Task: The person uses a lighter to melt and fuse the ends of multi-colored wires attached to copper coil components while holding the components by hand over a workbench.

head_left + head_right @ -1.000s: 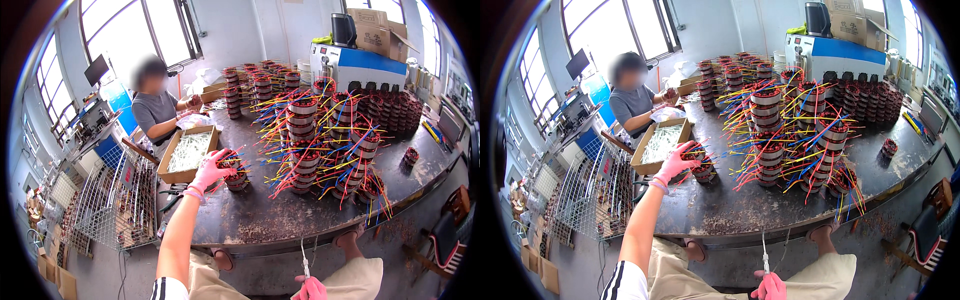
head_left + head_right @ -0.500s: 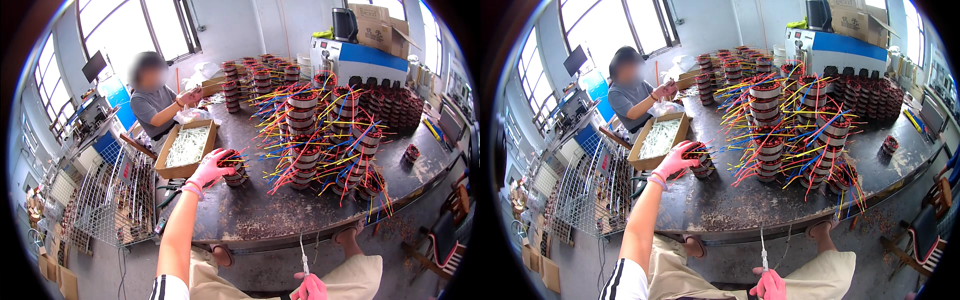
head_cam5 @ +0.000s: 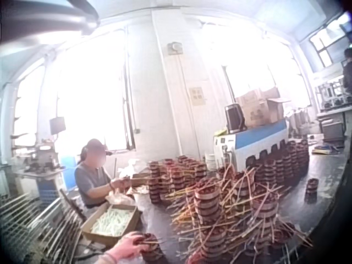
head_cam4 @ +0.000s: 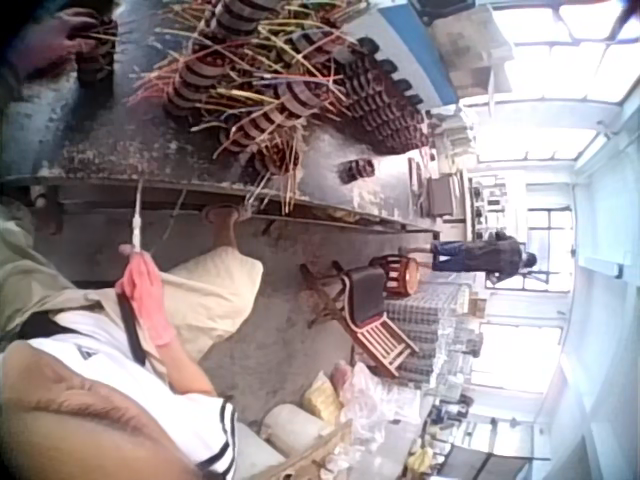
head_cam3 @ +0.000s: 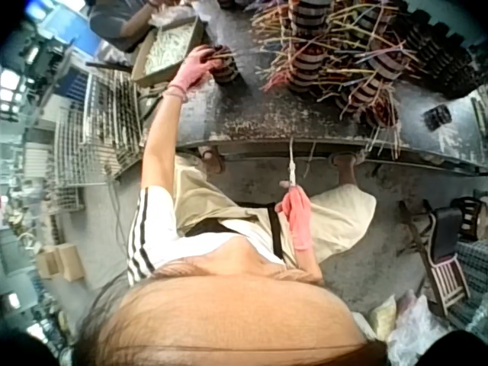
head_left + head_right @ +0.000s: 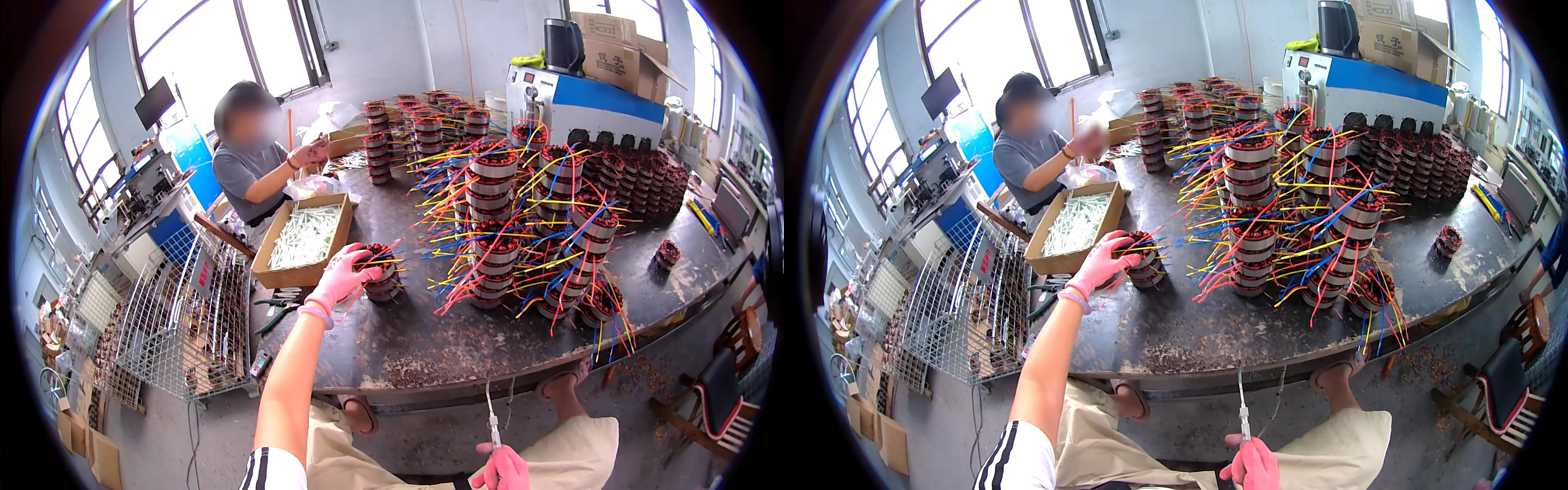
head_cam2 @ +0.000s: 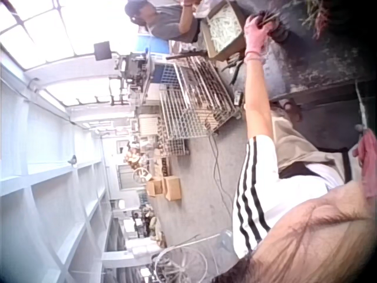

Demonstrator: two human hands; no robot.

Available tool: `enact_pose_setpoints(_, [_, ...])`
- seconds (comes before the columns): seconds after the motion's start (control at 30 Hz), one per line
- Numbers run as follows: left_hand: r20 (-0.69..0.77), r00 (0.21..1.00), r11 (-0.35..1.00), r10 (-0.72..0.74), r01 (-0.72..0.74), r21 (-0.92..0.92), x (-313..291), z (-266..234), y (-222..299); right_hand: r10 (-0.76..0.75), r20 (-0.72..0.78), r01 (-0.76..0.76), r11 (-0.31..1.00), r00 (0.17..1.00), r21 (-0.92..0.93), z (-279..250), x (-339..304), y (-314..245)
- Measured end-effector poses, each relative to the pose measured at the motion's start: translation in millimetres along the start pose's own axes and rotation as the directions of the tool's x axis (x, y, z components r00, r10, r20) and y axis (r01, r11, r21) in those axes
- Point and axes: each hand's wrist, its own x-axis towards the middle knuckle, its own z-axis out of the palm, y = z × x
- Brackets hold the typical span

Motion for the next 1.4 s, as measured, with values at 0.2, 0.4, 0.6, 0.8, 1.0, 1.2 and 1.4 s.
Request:
enact_pose_setpoints(0.2, [-0.092,0.994,0.998,0.057,-0.058,-0.016,-4,13,-10,0.001,0.039,-0.001,1.0,0.999,0.001,0,-1,2])
enact_pose_setpoints(0.4, [0.003,0.998,0.998,0.069,-0.069,-0.006,1,3,-13,-0.02,0.041,0.02,1.0,0.999,-0.007,-1,-5,1])
enact_pose_setpoints(0.6, [0.048,0.998,0.999,0.036,-0.036,-0.007,8,2,-13,-0.031,0.026,0.031,0.999,0.999,-0.012,-4,-10,0])
enact_pose_setpoints(0.8, [0.102,0.99,0.995,0.093,-0.089,-0.038,14,0,-30,-0.026,0.015,0.026,1.0,1.0,-0.018,-3,-11,-1])
enact_pose_setpoints(1.0, [0.062,0.996,0.998,0.068,-0.067,-0.018,3,4,-20,-0.029,0.024,0.03,0.999,0.999,-0.025,-5,-10,2])
enact_pose_setpoints(1.2, [0.087,0.996,0.998,0.015,-0.009,-0.067,1,-11,-8,-0.026,0.014,0.026,1.0,1.0,-0.005,0,-12,-2])
enact_pose_setpoints(1.4, [-0.117,0.958,0.92,0.262,-0.284,-0.27,11,-37,101,-0.073,-0.01,0.073,0.997,0.997,0.003,-9,-15,-13])
